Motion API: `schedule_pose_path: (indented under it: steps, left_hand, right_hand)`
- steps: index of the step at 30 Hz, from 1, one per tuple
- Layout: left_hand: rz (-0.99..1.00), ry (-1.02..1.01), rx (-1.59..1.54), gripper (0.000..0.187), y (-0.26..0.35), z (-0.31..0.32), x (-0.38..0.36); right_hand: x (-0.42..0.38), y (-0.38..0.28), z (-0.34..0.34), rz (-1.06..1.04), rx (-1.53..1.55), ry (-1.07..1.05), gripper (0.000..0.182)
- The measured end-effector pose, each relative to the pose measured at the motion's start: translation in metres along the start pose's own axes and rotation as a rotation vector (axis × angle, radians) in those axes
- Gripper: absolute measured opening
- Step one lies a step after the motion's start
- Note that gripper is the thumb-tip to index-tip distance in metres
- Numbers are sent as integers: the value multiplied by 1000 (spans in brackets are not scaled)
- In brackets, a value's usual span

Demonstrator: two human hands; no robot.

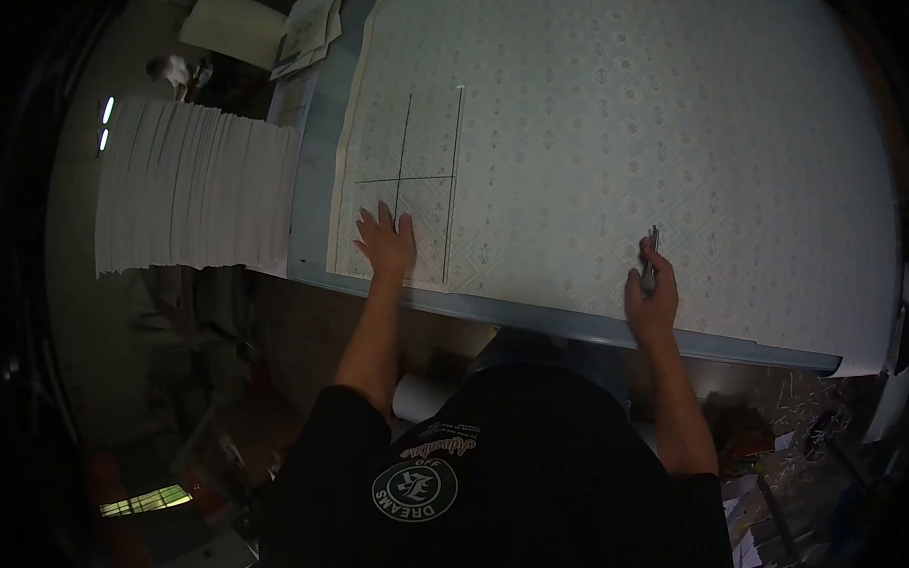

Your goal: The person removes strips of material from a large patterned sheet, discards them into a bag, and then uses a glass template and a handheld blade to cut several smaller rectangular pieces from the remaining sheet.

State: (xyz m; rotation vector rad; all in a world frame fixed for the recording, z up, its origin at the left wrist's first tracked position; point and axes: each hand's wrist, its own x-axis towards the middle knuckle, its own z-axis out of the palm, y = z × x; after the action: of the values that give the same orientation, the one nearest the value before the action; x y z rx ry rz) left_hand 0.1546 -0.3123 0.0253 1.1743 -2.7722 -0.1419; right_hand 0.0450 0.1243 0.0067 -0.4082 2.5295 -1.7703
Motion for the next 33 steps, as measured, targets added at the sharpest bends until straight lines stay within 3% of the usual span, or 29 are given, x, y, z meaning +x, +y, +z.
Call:
schedule_pose_path:
  steps: [2, 6, 10, 12, 16, 18, 20, 22, 27, 29, 31, 33]
  left_hand:
    - [-115, -122, -69, 75, -13, 6, -11]
    - [-132, -69, -74, 80, 22, 32, -46]
    - [205, -147, -119, 85, 88, 22, -84]
    - [340, -229, -152, 88, 118, 16, -101]
    - [553, -269, -211, 90, 150, 15, -118]
    - [606, -309, -244, 87, 150, 13, -117]
    - [658, -345, -277, 84, 138, 15, -106]
    - [646, -316, -437, 78, 104, 15, -91]
    - [610, -295, -196, 84, 30, 2, -75]
    - [710, -326, -255, 94, 22, -1, -72]
    - [728, -344, -260, 98, 25, -2, -71]
    - [738, -356, -253, 102, 25, 0, -69]
  right_hand:
    - [-1, 1, 0, -12, -7, -19, 42]
    - [1, -4, -1, 0, -6, 15, 43]
    - [-1, 3, 0, -6, -52, -6, 41]
    - [-3, 14, 4, 134, 130, -1, 41]
    - [-1, -11, 2, 144, 77, -70, 46]
    - [-2, -25, 4, -99, -398, -229, 64]
    - [-8, -27, 19, -153, -481, -228, 75]
    - [-12, -40, 32, -118, -540, -300, 65]
    - [0, -53, 49, -12, -577, -349, 66]
    - [2, -49, 49, 26, -559, -353, 64]
    - [1, -36, 52, -88, -573, -322, 78]
    - [-4, -29, 52, -96, -568, -308, 69]
